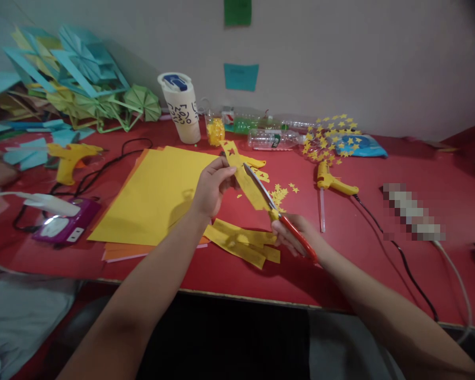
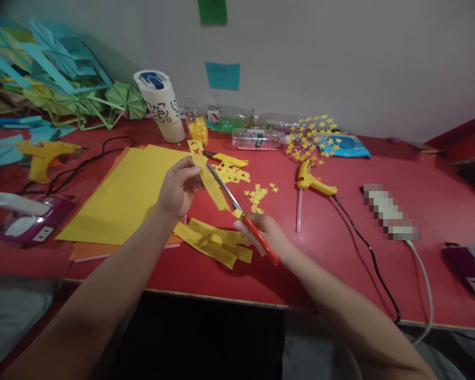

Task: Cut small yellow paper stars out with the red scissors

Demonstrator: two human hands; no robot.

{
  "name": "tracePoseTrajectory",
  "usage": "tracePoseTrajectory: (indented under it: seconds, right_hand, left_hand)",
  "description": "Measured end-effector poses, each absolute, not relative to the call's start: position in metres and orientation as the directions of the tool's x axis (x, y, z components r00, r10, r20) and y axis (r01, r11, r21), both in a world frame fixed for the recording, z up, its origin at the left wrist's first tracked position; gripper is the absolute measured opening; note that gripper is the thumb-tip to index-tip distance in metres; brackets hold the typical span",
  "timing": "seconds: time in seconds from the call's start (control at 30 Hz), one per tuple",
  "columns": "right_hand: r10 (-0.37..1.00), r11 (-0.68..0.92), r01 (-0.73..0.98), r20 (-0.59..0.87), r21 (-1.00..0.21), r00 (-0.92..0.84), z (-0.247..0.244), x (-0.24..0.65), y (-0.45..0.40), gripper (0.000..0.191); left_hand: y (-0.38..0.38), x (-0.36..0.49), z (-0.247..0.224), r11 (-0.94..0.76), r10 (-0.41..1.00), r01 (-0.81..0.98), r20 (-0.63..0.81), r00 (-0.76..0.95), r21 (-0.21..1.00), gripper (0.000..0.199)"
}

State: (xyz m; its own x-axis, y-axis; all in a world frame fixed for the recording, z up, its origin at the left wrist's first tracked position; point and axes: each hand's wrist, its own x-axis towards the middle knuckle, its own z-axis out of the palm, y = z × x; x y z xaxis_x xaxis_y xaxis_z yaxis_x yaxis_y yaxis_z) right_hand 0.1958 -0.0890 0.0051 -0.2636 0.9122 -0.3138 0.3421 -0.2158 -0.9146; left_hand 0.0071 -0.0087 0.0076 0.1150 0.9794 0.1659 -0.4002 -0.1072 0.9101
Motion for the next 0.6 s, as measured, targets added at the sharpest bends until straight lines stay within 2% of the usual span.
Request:
tracePoseTrajectory:
  seconds: [0.1,0.23,0.4,0.6]
  right_hand:
    - [0.915,-0.221,0.367,-0.322,-0.904,-0.242,0.0008,0.1981,-0.0866,0.050]
    - [0.908,-0.202,0.403,-0.325,-0.892,-0.263,-0.0038,0.2012,-0.0848,0.049]
    - [0.902,-0.142,0.442,-0.300,-0.886,-0.312,-0.0011,0.2023,-0.0849,0.049]
    - [0.904,-0.101,0.489,-0.285,-0.866,-0.319,0.0003,0.2018,-0.0842,0.049]
  left_hand:
    - [-0.0098,0.0066,0.0106,-0.052,0.988,-0.438,0.110,0.109,0.898,0.014]
    - [-0.0096,0.0058,0.0122,-0.020,0.993,-0.403,0.066,0.100,0.915,0.014]
    - [-0.0069,0.0071,0.0128,-0.038,0.998,-0.389,0.055,0.034,0.920,0.016]
    - [-0.0068,0.0086,0.0142,-0.056,0.996,-0.332,0.074,0.040,0.942,0.009]
